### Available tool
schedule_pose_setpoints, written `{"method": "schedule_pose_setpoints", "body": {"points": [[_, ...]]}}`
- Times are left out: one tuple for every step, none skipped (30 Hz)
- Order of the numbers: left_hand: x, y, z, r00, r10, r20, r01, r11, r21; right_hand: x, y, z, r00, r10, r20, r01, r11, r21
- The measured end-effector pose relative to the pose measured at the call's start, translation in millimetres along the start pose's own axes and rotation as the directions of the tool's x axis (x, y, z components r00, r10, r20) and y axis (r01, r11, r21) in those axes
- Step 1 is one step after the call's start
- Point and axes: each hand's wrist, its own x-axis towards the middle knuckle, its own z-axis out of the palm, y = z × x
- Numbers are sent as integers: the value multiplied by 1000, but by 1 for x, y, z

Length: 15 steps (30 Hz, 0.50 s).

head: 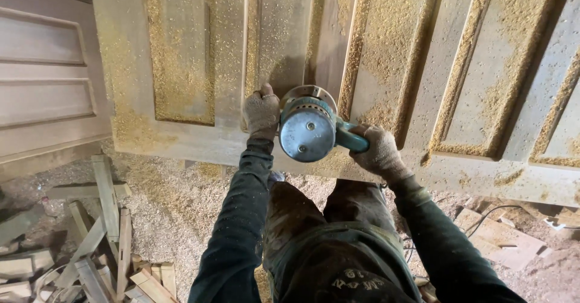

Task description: Using a handheld router to create decorative profiles on the edges of wooden door panels.

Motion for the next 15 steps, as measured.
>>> {"method": "schedule_pose_setpoints", "body": {"points": [[-3,-2,-1,1000,2,1,-2,1000,1,-3,1,3,1000,1,-2,-1,1000,0],[-6,-4,-2,1000,2,-6,-3,1000,-24,-7,2,7,1000,7,-11,-8,1000,-21],[-9,-6,-3,1000,2,-15,-3,999,-50,-10,4,11,1000,10,-20,-11,999,-42],[-8,-13,3,1000,3,-16,-4,999,-51,-14,2,11,1000,9,-20,-9,999,-42],[-6,-20,8,1000,9,-16,-10,998,-62,-19,-1,12,999,21,-26,-23,998,-52],[-3,-28,13,1000,15,-15,-16,997,-73,-23,-4,13,999,34,-32,-36,997,-62],[-7,-26,9,1000,21,-16,-22,997,-73,-25,-1,17,999,33,-38,-35,997,-62],[-12,-25,5,999,31,-12,-32,997,-71,-28,2,22,998,52,-39,-54,997,-57],[-16,-25,1,999,47,0,-47,997,-64,-35,4,30,996,82,-44,-84,995,-50],[-21,-20,-3,998,59,9,-58,996,-60,-41,-1,32,994,91,-56,-94,995,-46],[-25,-15,-7,995,79,58,-73,993,-98,-47,-7,38,988,105,-109,-104,994,13],[-30,-12,-11,989,99,107,-84,987,-136,-55,-13,43,979,121,-161,-111,991,73],[-36,-5,-18,985,121,119,-106,986,-126,-59,-10,54,974,136,-182,-123,989,84],[-43,1,-26,975,159,156,-139,981,-136,-64,-8,64,966,148,-212,-135,988,76],[-49,7,-34,961,198,193,-171,975,-144,-68,-6,76,957,163,-241,-150,986,70]]}}
